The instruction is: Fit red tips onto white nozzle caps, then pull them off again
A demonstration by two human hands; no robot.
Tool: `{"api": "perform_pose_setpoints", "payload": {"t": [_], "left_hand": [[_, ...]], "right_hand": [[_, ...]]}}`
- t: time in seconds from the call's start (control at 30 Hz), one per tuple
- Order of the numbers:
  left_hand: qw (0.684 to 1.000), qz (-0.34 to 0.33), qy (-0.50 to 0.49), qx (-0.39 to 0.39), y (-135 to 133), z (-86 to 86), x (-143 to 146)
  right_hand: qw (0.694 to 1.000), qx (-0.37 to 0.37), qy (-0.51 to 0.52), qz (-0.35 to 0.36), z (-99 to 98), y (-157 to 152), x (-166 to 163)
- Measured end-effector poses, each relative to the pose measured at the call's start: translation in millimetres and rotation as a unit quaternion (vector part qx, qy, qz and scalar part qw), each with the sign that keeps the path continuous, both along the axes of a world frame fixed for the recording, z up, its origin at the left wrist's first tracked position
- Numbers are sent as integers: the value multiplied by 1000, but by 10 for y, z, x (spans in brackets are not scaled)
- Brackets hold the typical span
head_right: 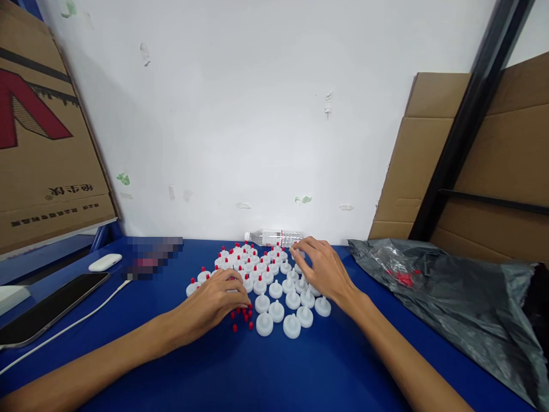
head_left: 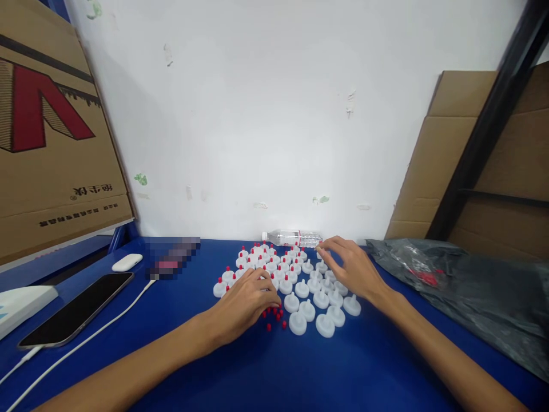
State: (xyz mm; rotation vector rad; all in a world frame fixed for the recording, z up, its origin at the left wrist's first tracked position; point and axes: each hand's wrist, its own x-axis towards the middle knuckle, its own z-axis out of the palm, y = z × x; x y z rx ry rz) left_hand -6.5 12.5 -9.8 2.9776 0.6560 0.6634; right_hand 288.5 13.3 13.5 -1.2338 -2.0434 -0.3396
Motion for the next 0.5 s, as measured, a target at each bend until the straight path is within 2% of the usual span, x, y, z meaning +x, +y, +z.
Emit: {"api": "perform_pose_setpoints", "payload": {"t": [0.3,0.5], "left_hand": [[1000,5,-4,17,-20,37,22],[992,61,-112,25,-145,127,59]], "right_hand": [[999,23,-15,21,28,-49,-32],[993,43,-30,107,77,-234,-280]]}}
